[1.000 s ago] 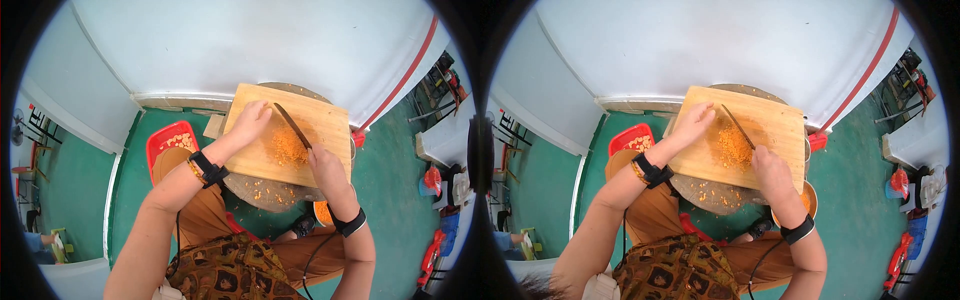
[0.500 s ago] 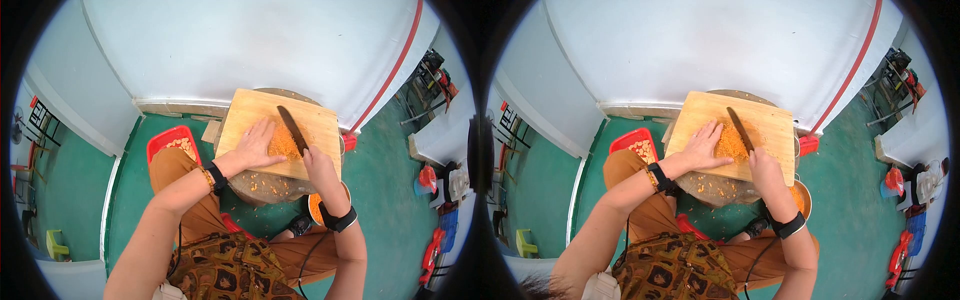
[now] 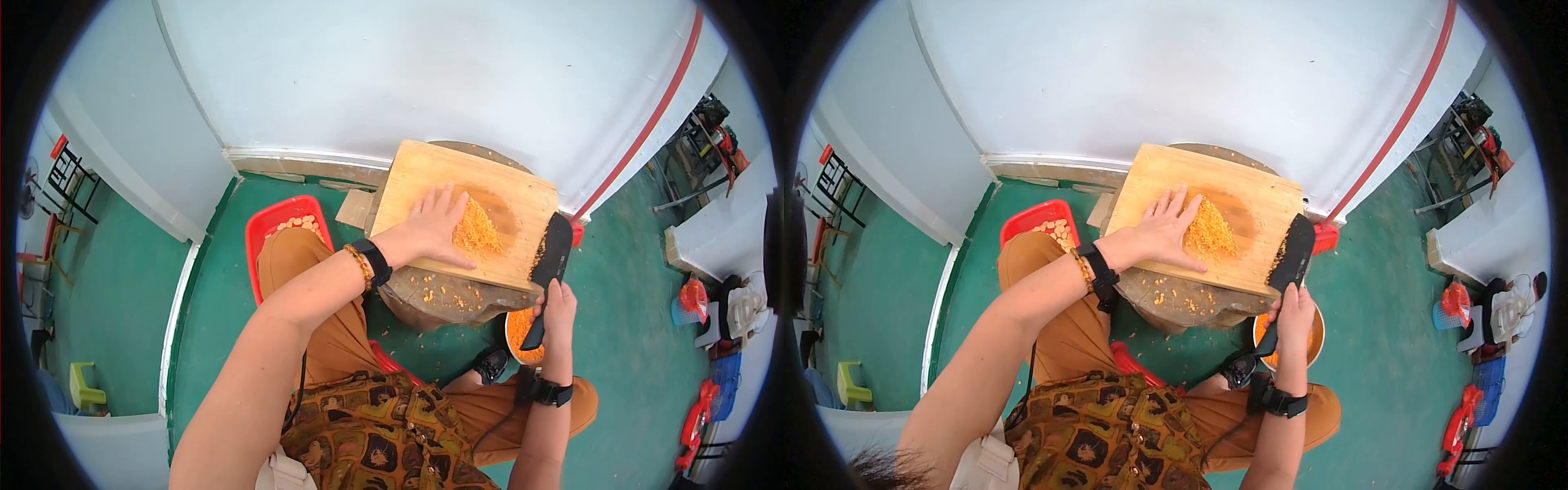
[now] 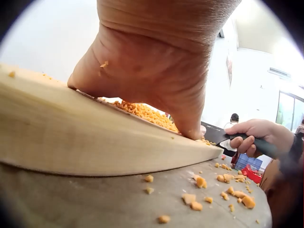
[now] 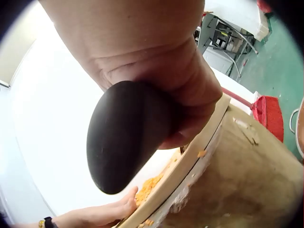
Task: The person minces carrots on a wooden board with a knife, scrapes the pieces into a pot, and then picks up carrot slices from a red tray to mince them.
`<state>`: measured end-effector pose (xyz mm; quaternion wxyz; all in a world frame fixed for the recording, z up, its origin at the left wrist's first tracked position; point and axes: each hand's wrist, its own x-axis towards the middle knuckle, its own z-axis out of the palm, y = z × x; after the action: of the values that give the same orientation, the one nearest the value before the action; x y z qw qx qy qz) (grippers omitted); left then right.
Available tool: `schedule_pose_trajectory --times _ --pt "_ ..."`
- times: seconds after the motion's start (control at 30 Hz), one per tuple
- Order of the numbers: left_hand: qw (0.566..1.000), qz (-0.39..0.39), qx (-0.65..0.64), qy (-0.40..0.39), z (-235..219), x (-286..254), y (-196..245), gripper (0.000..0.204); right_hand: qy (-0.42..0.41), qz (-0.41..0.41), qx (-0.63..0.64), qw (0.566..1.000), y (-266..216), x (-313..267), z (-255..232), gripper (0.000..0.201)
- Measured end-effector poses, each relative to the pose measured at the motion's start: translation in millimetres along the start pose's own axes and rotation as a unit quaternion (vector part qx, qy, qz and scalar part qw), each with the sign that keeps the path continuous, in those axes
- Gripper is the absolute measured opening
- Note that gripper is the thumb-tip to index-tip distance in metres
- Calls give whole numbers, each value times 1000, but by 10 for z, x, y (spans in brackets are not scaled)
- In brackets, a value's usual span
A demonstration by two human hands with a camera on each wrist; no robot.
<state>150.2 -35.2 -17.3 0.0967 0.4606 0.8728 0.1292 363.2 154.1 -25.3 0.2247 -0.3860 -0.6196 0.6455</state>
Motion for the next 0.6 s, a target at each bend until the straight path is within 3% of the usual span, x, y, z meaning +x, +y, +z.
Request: schedule_pose_trajectory --times 0.07,0.37,0.6 --pt "1000 -16 -13 16 18 34 -3 129 -8 35 6 999 -37 -143 125 20" --pt "994 -26 -56 87 112 191 -3 122 -82 49 0 995 -31 -277 746 21" --pt "992 -2 -69 105 140 277 33 114 -64 56 25 996 9 -273 675 19"
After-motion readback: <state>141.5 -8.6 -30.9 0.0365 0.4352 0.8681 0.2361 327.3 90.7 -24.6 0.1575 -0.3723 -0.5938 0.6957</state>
